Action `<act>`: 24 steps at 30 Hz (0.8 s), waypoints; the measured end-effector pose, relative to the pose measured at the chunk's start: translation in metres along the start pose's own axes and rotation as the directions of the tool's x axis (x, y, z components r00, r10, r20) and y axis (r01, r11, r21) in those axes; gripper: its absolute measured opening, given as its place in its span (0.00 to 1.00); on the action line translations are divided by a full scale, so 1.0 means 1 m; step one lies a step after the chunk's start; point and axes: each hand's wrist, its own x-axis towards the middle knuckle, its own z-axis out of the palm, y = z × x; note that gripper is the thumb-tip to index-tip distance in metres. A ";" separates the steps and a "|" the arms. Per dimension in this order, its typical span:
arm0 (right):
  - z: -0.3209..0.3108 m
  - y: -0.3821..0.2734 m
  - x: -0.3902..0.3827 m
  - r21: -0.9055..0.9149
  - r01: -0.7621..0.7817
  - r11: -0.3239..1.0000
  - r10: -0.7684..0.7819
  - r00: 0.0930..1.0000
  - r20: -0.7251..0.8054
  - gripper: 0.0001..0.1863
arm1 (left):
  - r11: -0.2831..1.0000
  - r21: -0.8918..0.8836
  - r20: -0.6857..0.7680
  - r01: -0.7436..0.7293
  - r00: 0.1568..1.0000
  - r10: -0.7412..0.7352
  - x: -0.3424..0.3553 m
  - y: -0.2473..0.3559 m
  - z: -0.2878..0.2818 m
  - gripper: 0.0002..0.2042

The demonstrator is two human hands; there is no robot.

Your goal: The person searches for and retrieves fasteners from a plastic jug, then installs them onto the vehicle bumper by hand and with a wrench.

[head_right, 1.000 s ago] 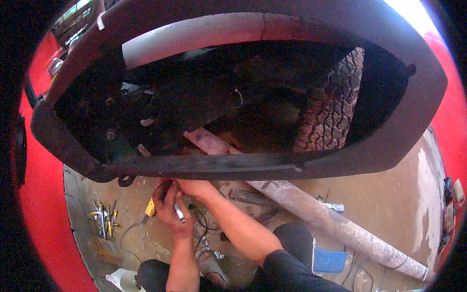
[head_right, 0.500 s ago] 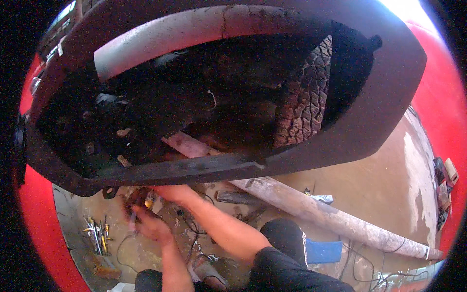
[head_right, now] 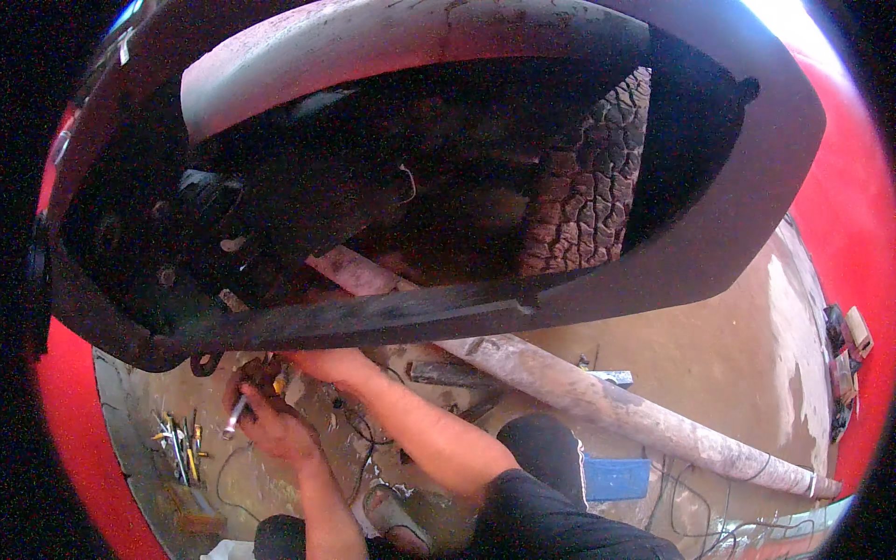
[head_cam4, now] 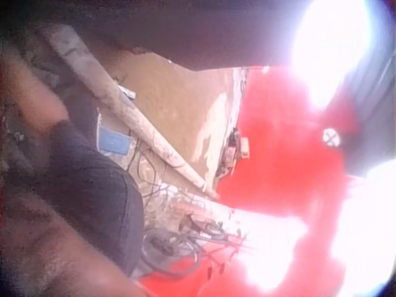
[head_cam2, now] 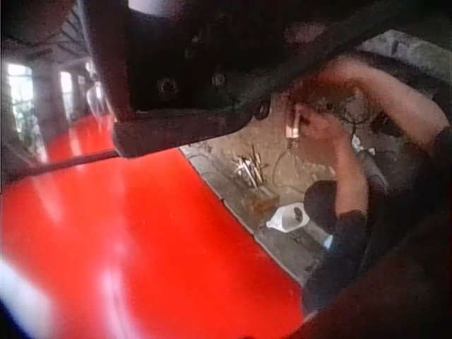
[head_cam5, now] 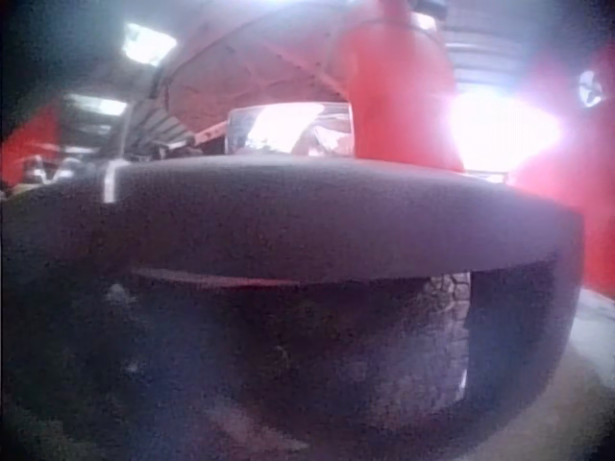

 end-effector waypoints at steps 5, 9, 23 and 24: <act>-0.003 0.007 -0.002 0.131 -0.194 0.972 0.196 0.981 -0.007 0.10 | 0.776 0.418 0.269 -0.473 0.880 0.391 -0.007 -0.003 0.007 0.13; -0.001 0.004 -0.002 0.163 -0.111 0.980 0.116 0.993 -0.022 0.10 | 0.751 0.421 0.272 -0.509 0.860 0.431 -0.007 -0.007 0.005 0.11; -0.002 -0.006 -0.005 0.292 -0.147 0.945 0.156 0.988 -0.008 0.07 | 0.873 -0.405 0.025 0.272 0.958 -0.287 0.021 -0.005 0.005 0.21; -0.001 -0.008 -0.005 0.091 -0.142 0.986 0.145 0.989 -0.021 0.08 | 0.814 -0.468 0.073 0.344 0.933 -0.352 0.028 -0.005 0.004 0.21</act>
